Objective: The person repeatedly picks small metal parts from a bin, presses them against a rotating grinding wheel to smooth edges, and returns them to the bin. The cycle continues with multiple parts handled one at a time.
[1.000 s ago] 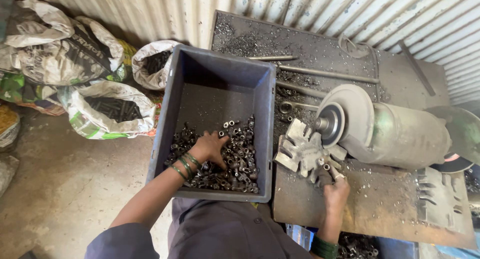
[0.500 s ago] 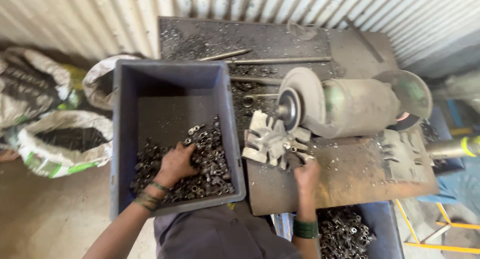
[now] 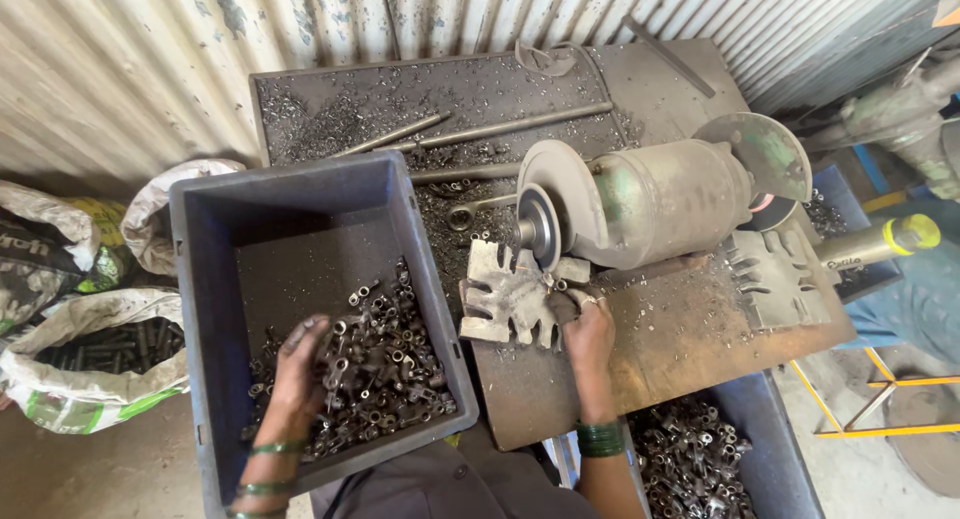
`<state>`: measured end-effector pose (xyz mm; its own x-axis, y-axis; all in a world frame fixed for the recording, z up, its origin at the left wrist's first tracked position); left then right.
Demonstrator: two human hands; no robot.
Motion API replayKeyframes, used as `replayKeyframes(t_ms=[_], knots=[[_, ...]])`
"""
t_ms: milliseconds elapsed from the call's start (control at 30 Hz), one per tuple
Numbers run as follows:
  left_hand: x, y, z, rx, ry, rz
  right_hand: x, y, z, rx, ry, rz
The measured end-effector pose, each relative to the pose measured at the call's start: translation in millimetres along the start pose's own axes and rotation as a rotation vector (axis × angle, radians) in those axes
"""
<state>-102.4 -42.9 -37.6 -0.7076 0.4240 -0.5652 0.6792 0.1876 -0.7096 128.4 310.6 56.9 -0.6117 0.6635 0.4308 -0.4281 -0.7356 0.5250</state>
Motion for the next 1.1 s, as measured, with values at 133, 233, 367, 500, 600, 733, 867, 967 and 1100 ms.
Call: replayKeyframes(t_ms=[133,233,367,500,600,733,867,967,1100], knots=[[-36,18,-37,-0.491,0.187,0.207,7,0,-4,-0.065,-0.021,-0.013],[-48,34,-63,-0.669,0.37,0.193,12,1,-5,-0.07,-0.032,-0.004],[-55,63,-75,-0.733,0.383,0.309,18,4,-5,-0.015,-0.003,-0.036],[-64,83,-74,-0.721,0.404,0.375,21,7,-7,0.011,0.047,-0.073],[-68,88,-75,-0.7,0.414,0.441,20,5,-11,-0.031,0.055,-0.158],[-65,91,-74,-0.577,0.267,0.554,17,-3,-16,-0.113,0.031,-0.082],[-66,90,-78,-0.556,0.384,0.518,12,-13,-20,-0.125,-0.043,0.02],[-65,96,-74,-0.443,0.209,0.571,5,-13,-24,-0.22,-0.138,0.112],[-62,96,-77,-0.438,0.299,0.483,3,-11,-20,-0.227,-0.184,0.118]])
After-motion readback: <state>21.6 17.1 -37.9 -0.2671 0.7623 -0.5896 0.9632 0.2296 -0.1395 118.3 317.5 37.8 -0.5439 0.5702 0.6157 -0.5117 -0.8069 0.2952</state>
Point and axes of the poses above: each hand's wrist, its own x-axis towards the middle knuckle, its own z-axis out of the back of the hand, y = z × x, the point moved 3 cm from there along x, towards the middle knuckle, and after that the axes turned 7 degrees about z, right-handed, at the moved point
